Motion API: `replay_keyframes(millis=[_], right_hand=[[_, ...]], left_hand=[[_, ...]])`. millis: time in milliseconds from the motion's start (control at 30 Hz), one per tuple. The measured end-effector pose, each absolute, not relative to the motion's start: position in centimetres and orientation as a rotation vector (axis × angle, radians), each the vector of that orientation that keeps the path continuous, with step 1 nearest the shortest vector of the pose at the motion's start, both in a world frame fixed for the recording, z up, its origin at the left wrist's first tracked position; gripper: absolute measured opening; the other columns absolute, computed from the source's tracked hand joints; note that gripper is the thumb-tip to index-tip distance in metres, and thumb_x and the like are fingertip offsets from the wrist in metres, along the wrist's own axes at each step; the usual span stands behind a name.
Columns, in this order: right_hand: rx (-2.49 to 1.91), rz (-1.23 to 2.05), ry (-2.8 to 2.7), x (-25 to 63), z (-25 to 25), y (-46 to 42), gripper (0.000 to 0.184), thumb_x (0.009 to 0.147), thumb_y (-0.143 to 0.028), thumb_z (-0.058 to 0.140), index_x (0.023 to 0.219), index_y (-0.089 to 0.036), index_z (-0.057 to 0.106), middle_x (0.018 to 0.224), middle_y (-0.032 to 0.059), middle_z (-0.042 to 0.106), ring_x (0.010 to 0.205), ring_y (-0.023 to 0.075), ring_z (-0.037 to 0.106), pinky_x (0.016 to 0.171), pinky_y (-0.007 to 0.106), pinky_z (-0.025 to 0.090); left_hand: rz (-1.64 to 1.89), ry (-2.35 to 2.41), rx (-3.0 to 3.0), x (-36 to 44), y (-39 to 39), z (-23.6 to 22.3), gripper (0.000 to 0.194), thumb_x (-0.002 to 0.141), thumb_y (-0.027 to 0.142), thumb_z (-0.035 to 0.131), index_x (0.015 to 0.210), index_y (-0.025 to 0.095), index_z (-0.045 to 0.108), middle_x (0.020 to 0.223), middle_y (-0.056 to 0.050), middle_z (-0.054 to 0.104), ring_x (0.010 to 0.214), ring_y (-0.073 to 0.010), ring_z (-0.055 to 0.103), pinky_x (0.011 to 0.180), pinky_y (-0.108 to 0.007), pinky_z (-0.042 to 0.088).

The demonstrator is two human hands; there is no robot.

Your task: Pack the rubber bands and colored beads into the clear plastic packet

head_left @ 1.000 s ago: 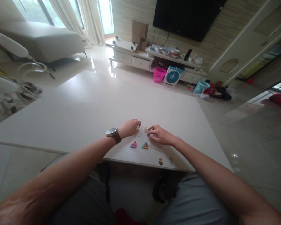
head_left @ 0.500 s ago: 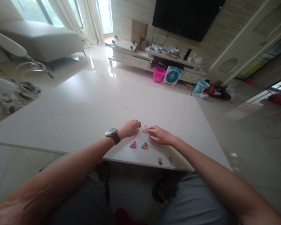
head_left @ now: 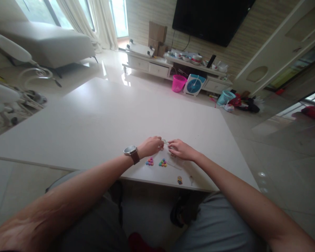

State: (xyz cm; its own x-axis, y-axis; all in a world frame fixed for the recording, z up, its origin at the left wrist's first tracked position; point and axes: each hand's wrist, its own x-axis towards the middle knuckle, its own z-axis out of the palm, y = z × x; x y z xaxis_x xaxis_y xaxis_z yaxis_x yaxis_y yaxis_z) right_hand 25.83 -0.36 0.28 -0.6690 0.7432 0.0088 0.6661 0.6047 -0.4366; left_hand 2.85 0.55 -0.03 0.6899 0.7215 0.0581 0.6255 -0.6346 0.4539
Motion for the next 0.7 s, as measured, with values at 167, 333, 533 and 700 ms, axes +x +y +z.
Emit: replay_keyframes(millis=[167,333,533,700], right_hand=[[-1.135,0.635,-2.67,26.0,0.2,-0.1,0.023,0.091,-0.026,0.055,0.101,-0.02,0.074,0.121,0.0111,0.066,0.113,0.0247,0.059,0.101,0.041,0.044],[-1.158,0.653,-2.643,26.0,0.6,-0.1,0.024,0.092,-0.025,0.053,0.1,-0.018,0.074,0.113,0.0108,0.069,0.107,0.0227,0.061,0.098,0.038,0.046],[-1.14,0.687,-2.559,25.9,1.0,-0.4,0.021,0.089,-0.023,0.058,0.099,-0.017,0.075,0.107,0.0106,0.071,0.102,0.0221,0.062,0.095,0.038,0.047],[-1.102,0.694,-2.532,25.5,1.3,-0.6,0.014,0.088,-0.022,0.06,0.09,-0.019,0.074,0.099,0.0088,0.07,0.096,0.0207,0.062,0.09,0.036,0.048]], left_hand=[[0.302,1.097,2.474,3.0,0.5,0.3,0.02,0.083,0.019,0.055,0.089,0.019,0.073,0.091,-0.007,0.068,0.08,-0.0176,0.063,0.077,-0.028,0.048],[0.292,1.082,2.508,2.9,0.7,0.2,0.02,0.08,0.016,0.054,0.081,0.019,0.074,0.085,-0.008,0.07,0.079,-0.0193,0.064,0.073,-0.028,0.048],[0.364,1.103,2.404,2.4,1.3,0.2,0.016,0.078,0.018,0.059,0.082,0.018,0.075,0.078,-0.006,0.072,0.073,-0.0169,0.064,0.072,-0.027,0.048],[0.408,1.15,2.297,2.3,1.7,0.5,0.02,0.076,0.025,0.065,0.093,0.018,0.075,0.079,-0.004,0.073,0.071,-0.0157,0.065,0.069,-0.026,0.049]])
